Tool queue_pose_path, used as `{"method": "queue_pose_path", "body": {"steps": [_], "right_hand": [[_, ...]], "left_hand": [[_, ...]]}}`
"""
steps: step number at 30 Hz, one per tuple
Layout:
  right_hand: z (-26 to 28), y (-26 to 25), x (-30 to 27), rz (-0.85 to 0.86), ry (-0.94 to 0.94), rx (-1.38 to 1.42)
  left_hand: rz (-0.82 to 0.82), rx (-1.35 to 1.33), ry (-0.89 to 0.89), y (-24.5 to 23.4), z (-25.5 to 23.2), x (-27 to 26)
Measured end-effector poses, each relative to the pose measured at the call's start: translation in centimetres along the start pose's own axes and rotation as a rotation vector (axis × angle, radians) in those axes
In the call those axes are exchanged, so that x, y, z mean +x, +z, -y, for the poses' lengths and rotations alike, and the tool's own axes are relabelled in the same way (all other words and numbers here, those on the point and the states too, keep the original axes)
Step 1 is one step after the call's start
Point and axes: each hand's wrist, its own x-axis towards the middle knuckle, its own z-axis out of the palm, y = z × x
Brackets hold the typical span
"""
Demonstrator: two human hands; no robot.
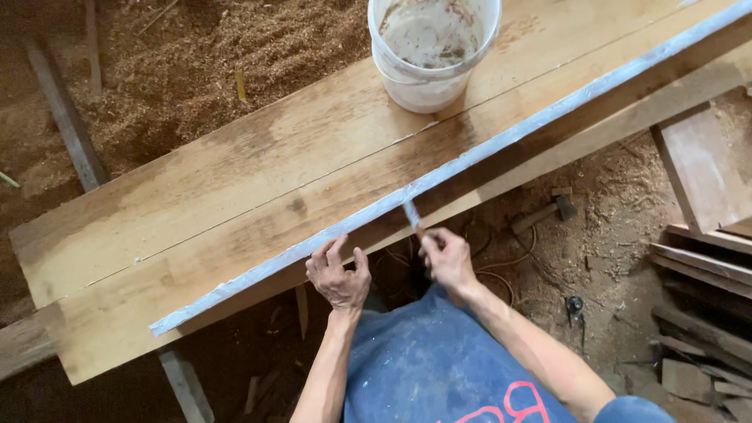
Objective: The person applies a white adhesive along the edge of a wooden plank using a small brush. They repeatedly dip the brush into a white bucket to reload adhesive and continue spreading it along the plank's length.
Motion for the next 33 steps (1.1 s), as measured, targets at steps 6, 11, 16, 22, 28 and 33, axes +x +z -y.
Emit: {"method": "queue_pose_path", "body": {"steps": [6,11,16,22,28,33], "right_hand": [[9.0,-6.1,2.9,-0.069,-0.525,-0.325],[21.8,-10.5,14.0,-0.295,-1.018,-0.894],[27.0,-4.8,28.1,0.004,-0.668,-1.566],[23.2,-2.1,35.7,0.118,-0.706,-1.709],[28.6,-8.3,27.3,-0.048,-0.682,-1.719],[25.5,-12.3,12.2,0.171,-0.794,-1.214]], "left_hand": [[-0.012,0.078,-0.017,-0.4,0.0,0.4],[-0.04,0.077,-0.074,0.4,-1.6,0.3],[-0.044,0.087,-0.055,1.0,-2.5,-0.1],[-0.125,0.15,-0.109,-0.3,-1.4,-0.2],[-0.068,0.167,-0.164,-1.0,-0.1,-2.2],[-0.038,0.106,-0.091,-0.4,0.7,-0.8]]}}
